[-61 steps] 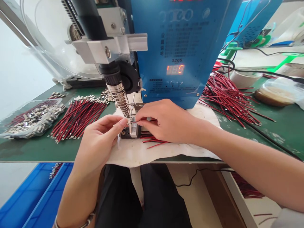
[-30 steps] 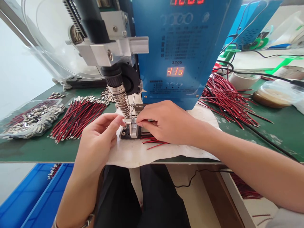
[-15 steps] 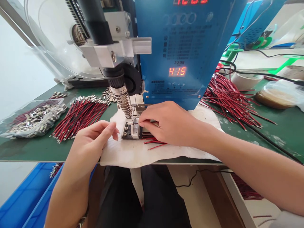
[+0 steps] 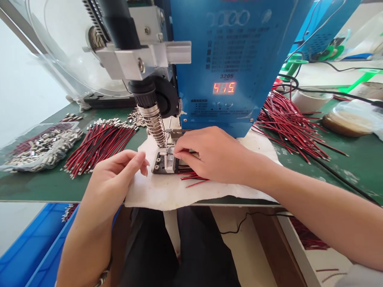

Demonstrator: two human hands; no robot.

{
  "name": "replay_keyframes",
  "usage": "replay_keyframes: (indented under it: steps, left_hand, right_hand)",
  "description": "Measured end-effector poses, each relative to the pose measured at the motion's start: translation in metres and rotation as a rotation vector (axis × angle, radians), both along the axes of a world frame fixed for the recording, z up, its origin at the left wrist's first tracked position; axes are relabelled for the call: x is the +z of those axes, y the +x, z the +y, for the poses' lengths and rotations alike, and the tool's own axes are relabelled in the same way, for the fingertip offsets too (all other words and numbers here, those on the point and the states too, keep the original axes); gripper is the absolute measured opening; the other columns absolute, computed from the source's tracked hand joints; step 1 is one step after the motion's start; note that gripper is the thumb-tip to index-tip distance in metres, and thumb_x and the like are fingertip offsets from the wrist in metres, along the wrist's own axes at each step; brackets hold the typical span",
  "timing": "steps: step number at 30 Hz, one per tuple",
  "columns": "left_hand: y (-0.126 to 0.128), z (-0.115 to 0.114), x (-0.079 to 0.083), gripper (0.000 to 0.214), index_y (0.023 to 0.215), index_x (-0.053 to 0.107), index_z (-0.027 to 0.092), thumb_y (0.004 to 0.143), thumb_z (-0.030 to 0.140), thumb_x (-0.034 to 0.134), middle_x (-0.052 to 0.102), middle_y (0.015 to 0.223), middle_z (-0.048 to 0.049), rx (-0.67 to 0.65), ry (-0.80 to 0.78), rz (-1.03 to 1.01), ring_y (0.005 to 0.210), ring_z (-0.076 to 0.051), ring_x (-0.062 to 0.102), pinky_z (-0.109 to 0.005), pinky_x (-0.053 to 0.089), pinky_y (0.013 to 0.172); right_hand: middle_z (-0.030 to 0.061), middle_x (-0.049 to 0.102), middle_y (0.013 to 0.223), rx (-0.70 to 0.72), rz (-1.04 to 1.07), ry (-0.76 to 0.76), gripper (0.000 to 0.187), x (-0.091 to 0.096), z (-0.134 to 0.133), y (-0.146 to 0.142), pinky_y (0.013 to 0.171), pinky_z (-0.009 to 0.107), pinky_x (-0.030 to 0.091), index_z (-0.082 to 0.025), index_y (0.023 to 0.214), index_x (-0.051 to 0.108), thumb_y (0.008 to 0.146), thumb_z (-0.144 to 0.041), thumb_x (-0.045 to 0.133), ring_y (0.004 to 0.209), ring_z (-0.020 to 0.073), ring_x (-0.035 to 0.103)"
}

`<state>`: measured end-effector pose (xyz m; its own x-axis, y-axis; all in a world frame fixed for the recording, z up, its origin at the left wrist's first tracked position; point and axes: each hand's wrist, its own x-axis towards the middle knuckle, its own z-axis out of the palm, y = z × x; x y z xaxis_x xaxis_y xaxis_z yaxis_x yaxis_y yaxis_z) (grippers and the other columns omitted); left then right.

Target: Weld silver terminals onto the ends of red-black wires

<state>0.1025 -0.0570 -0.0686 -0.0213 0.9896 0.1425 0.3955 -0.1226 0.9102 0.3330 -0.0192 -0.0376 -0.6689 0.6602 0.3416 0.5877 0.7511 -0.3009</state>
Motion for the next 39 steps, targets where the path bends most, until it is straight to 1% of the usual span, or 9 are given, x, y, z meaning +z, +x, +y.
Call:
replay_keyframes:
  steps: [3, 12, 17, 23, 30, 39]
  left_hand:
    - [0.0006, 0.0, 0.0009, 0.033, 0.064, 0.064, 0.018, 0.093, 0.033, 0.062, 0.062, 0.061, 0.0015, 0.001, 0.006, -0.001, 0.05, -0.007, 0.042, -0.024, 0.03, 0.048]
    - [0.0015, -0.0003, 0.0012, 0.033, 0.063, 0.064, 0.019, 0.093, 0.031, 0.061, 0.06, 0.059, 0.0022, 0.0, 0.015, -0.001, 0.046, -0.007, 0.035, -0.025, 0.028, 0.047]
    - [0.0005, -0.0006, 0.0012, 0.033, 0.064, 0.064, 0.018, 0.093, 0.033, 0.062, 0.06, 0.06, 0.0022, -0.002, 0.005, -0.002, 0.047, -0.007, 0.036, -0.025, 0.03, 0.049]
    - [0.0013, -0.0004, 0.0011, 0.033, 0.063, 0.064, 0.018, 0.093, 0.033, 0.061, 0.062, 0.062, 0.0003, -0.003, 0.003, -0.003, 0.051, -0.009, 0.045, -0.024, 0.034, 0.051]
    - [0.0009, 0.0001, 0.0007, 0.033, 0.063, 0.064, 0.019, 0.093, 0.034, 0.062, 0.061, 0.061, 0.0002, -0.004, 0.008, 0.0, 0.053, -0.01, 0.047, -0.024, 0.034, 0.051]
    - [0.0014, 0.0002, 0.0011, 0.033, 0.064, 0.065, 0.018, 0.092, 0.035, 0.062, 0.06, 0.059, 0.001, -0.005, 0.009, 0.0, 0.049, -0.009, 0.043, -0.024, 0.032, 0.049]
  right_hand:
    - [0.0033, 0.072, 0.077, 0.004, -0.001, 0.002, 0.026, 0.0018, -0.0007, -0.0008, 0.067, 0.03, 0.042, -0.02, 0.086, 0.072, 0.099, -0.024, 0.049, 0.064, 0.0165, 0.059]
    - [0.0033, 0.074, 0.081, -0.013, 0.003, -0.016, 0.025, 0.0027, -0.0006, -0.0005, 0.068, 0.029, 0.041, -0.02, 0.088, 0.073, 0.099, -0.026, 0.051, 0.068, 0.0168, 0.063]
    - [0.0041, 0.075, 0.083, -0.011, 0.003, -0.045, 0.026, 0.0039, -0.0012, -0.001, 0.07, 0.031, 0.042, -0.02, 0.088, 0.072, 0.099, -0.026, 0.05, 0.071, 0.0181, 0.064]
    - [0.0025, 0.076, 0.081, -0.033, 0.018, -0.057, 0.024, 0.0044, -0.0013, -0.0019, 0.069, 0.03, 0.042, -0.02, 0.086, 0.072, 0.098, -0.025, 0.053, 0.069, 0.0168, 0.063]
    - [0.0021, 0.076, 0.08, -0.029, 0.031, -0.067, 0.023, 0.0043, -0.0007, -0.0028, 0.067, 0.028, 0.042, -0.02, 0.084, 0.072, 0.097, -0.023, 0.054, 0.067, 0.0156, 0.063]
    - [0.0008, 0.074, 0.076, -0.05, 0.041, -0.084, 0.021, 0.004, -0.0013, -0.0026, 0.064, 0.028, 0.04, -0.019, 0.084, 0.072, 0.096, -0.023, 0.056, 0.062, 0.0139, 0.059]
